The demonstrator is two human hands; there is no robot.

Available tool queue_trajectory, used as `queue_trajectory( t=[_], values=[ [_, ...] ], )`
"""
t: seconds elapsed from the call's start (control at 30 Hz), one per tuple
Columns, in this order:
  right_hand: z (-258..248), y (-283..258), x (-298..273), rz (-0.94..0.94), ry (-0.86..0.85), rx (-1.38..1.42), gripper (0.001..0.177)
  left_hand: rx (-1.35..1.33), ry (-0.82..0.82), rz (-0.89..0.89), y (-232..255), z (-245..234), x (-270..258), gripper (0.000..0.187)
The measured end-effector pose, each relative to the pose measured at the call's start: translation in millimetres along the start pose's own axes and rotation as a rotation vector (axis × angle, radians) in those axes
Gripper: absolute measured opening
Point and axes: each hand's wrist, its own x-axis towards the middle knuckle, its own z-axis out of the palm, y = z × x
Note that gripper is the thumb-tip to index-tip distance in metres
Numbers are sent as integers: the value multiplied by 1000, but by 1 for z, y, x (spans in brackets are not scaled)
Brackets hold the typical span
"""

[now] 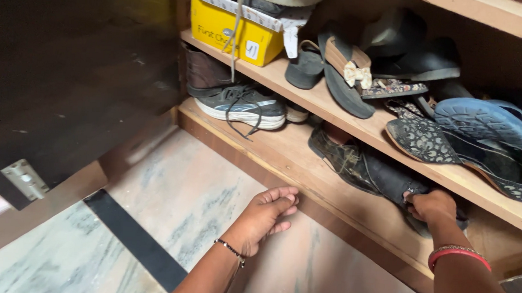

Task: The person removes various pairs of shoes and sandals from a wooden shoe rack and places them on the floor. They also handle a plastic bag containing shoes, placing it on the floor. The task involves repeatedly reaching into the rack, picking up footwear, and setting it down in a pile.

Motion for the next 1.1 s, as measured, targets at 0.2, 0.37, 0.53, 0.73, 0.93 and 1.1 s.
queue_trajectory(
  t=[0.2, 0.37, 0.53, 0.73, 0.93, 1.1],
  values=[
    [0, -16, -20, 8, -10, 69, 39, 17, 21, 50, 10, -10, -9, 36],
    [-5, -29, -44, 28, 49, 182, 36, 11, 34, 88, 23, -20, -17, 34],
    [-6, -41, -66, 32, 78, 393, 31, 20, 73, 121, 35, -33, -29, 31],
    [-15, -60, -97, 67, 123, 415, 32, 37, 97, 146, 51, -49, -46, 30],
    [-11, -75, -115, -20, 79, 365, 26, 53, 142, 181, 65, -66, -68, 24],
    [9, -97, -127, -85, 31, 358, 18, 69, 230, 160, 73, -83, -80, 22]
  ],
)
